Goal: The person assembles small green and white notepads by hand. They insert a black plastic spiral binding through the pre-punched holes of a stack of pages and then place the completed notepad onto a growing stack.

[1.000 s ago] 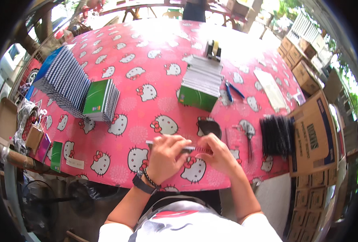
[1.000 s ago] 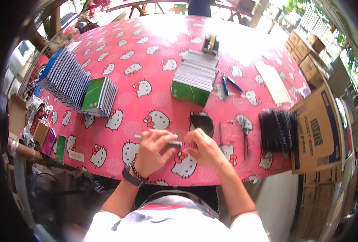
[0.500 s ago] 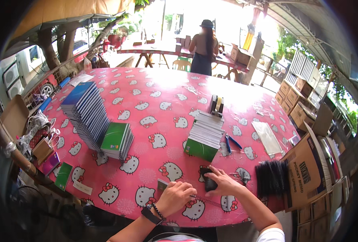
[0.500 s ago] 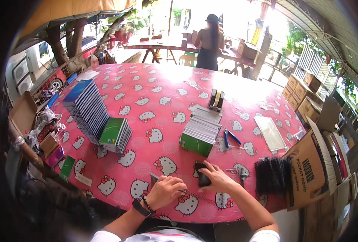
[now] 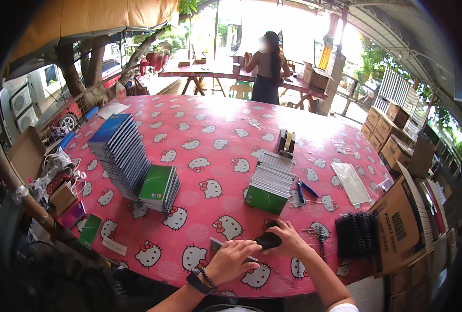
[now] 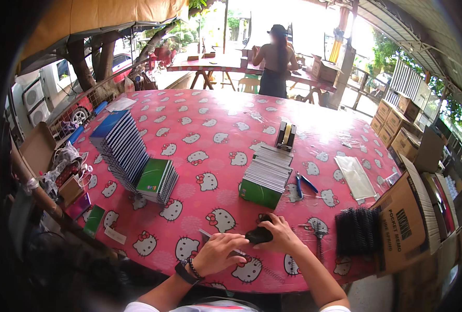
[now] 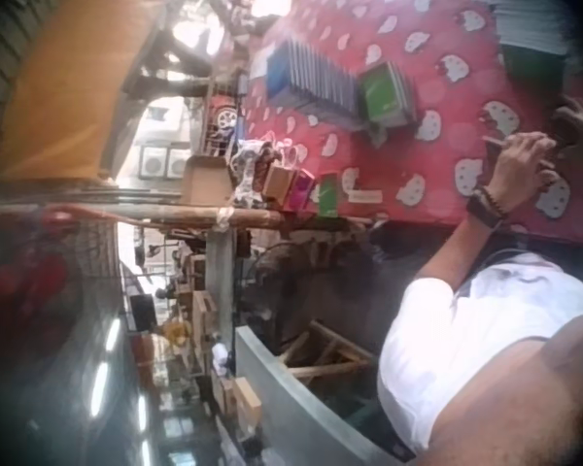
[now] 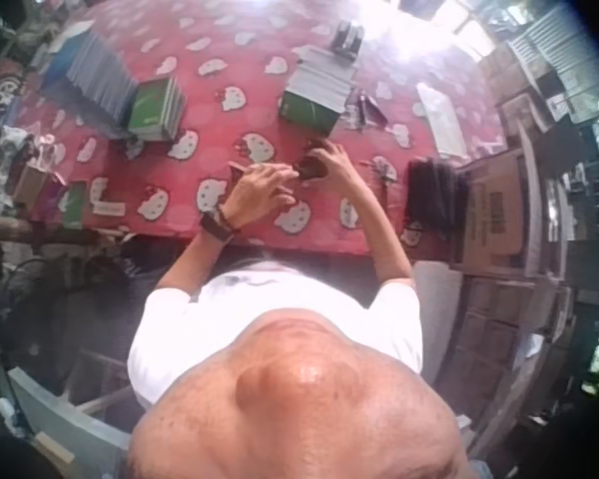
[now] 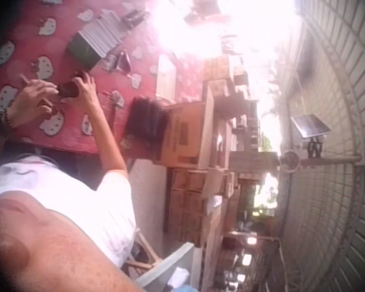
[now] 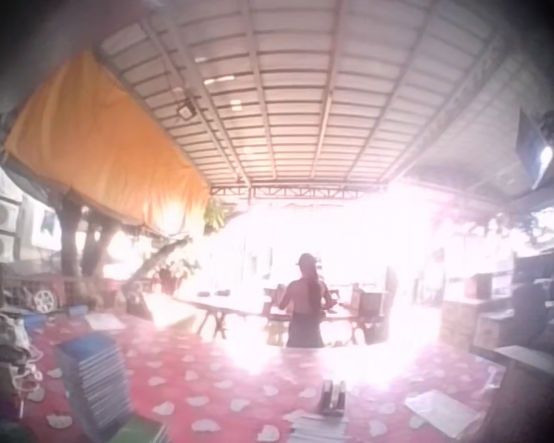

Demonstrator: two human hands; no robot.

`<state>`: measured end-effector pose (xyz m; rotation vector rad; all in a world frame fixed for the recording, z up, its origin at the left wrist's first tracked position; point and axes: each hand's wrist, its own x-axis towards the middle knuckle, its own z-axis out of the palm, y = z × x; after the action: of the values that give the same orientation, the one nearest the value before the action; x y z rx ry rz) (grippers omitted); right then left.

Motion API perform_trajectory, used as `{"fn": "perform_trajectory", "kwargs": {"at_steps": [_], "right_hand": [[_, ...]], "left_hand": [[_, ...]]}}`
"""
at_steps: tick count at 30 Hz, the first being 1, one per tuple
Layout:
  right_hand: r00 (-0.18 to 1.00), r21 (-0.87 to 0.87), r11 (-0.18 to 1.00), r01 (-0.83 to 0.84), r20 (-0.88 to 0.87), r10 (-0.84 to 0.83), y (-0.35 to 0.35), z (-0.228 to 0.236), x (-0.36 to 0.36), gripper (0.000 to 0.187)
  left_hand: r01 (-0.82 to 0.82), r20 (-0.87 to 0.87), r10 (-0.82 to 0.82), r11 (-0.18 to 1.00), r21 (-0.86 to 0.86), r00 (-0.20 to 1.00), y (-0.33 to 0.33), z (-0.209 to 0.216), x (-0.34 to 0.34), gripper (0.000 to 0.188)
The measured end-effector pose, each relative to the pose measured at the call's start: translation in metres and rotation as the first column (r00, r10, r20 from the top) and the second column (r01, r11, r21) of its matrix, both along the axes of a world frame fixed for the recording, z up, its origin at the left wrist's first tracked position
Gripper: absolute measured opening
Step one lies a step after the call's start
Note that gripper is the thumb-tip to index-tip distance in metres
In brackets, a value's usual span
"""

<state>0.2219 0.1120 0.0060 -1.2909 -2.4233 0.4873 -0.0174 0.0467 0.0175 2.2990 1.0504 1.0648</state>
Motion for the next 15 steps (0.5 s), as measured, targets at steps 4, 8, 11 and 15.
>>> {"fn": "perform_trajectory", "kwargs": {"at_steps": [4,8,11,15], "right_hand": [[0.907,-0.215,0.976,-0.028,-0.416,-0.065,-0.012,-0.001,0.006,0.061],[0.636,-0.456,0.813,-0.364,-0.759,-0.141,-0.023,-0.012,0.005,0.066],[0.485,-0.432,0.699,-0.570,-0.864,-0.138,-0.034,-0.010,-0.007,0.065],[0.772,-0.469,0.818,-0.333,-0.634,-0.049,-0.034,-0.008,-0.016,0.057]], "left_hand": [[-0.065,-0.233,0.110,0.979,0.195,0.966,0.003,-0.015,-0.003,0.019],[-0.187,-0.151,0.209,0.971,0.146,0.966,0.002,-0.016,-0.010,0.021],[-0.193,-0.174,0.204,0.978,0.080,0.963,0.007,-0.016,-0.024,0.021],[-0.201,-0.162,0.218,0.973,0.114,0.962,0.006,-0.016,-0.029,0.020]]}}
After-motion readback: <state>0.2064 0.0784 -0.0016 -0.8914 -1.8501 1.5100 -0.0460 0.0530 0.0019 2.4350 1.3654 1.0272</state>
